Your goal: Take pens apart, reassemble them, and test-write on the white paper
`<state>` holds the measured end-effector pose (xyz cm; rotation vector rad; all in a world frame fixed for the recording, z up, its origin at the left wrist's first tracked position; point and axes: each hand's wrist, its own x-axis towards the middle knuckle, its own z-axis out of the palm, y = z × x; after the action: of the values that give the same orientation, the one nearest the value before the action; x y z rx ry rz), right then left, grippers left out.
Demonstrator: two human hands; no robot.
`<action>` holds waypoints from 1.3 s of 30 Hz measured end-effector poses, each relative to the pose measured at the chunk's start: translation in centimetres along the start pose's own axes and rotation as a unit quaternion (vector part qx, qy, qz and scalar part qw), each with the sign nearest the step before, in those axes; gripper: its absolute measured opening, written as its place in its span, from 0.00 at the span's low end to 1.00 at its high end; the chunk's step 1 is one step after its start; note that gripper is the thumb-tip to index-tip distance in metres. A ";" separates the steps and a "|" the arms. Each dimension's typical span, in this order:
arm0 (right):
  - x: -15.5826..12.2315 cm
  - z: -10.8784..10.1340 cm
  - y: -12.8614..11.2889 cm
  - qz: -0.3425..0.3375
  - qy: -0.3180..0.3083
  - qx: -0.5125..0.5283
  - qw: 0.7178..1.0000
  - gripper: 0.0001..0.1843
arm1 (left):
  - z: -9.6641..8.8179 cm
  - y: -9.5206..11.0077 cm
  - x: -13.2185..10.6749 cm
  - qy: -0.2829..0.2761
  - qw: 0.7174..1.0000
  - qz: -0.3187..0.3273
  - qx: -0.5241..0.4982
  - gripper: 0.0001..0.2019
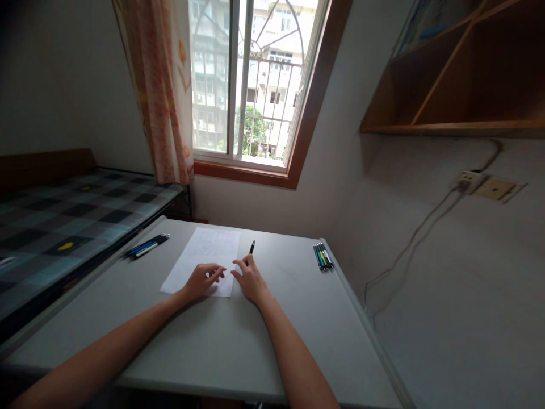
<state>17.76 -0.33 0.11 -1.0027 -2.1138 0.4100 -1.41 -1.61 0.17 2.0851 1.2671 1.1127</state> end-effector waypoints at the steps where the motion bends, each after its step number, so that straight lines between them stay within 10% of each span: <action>1: 0.0 0.0 0.2 0.009 -0.001 0.012 1.000 0.21 | 0.0 -0.1 0.0 -0.001 1.000 -0.002 0.002 0.17; 6: -0.1 0.1 0.8 0.012 -0.009 0.039 0.999 0.37 | 0.3 -0.4 0.0 -0.016 1.000 -0.009 -0.001 0.16; 12: 0.2 0.1 1.3 -0.001 0.008 0.030 1.000 0.11 | 0.4 -0.2 -0.1 -0.023 1.000 -0.008 0.011 0.18; 39: 0.0 0.2 1.3 -0.006 -0.005 0.044 0.999 0.07 | 0.5 0.3 -0.3 -0.078 0.995 0.020 0.063 0.19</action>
<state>18.25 0.52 -0.70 -0.9388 -2.0910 0.4992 -0.90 -2.01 -0.07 2.2519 1.2534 0.8868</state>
